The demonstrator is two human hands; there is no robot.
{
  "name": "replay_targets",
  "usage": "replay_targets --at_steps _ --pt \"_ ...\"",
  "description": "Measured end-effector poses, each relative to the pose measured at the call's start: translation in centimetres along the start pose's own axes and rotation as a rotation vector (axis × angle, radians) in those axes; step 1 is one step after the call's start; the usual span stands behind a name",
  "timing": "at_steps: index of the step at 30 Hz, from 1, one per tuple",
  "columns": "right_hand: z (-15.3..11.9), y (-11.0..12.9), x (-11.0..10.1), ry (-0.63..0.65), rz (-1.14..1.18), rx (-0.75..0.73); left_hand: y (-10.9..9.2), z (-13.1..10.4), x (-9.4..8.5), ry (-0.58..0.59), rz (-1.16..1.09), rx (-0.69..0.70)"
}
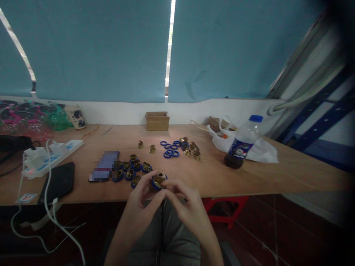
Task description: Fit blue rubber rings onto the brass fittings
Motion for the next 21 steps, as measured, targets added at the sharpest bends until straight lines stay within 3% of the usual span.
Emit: replay_targets --at_steps 7,12,17,21 --pt "0.2 -0.6 -0.2 -0.046 -0.086 -0.002 0.3 0.1 0.0 -0.115 0.108 0.134" --pt "1.8 -3.2 -2.4 -0.018 -0.593 0.12 0.5 0.2 -0.3 -0.19 0.187 0.214" --pt "7.5 -6.7 -5.5 0.009 -0.852 0.192 0.6 0.2 -0.6 -0.222 0.192 0.217" --pt "12.8 -9.0 -6.8 0.144 -0.989 0.208 0.4 -0.1 -0.5 -0.231 0.184 0.211"
Point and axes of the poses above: each hand's wrist, its own z-axis towards the middle knuckle, its own x-axis out of the palm, y = z × x, the point moved 2 cm from there along z, towards the middle knuckle, and after that the axes turned 8 degrees about -y, right-handed, at the moved point
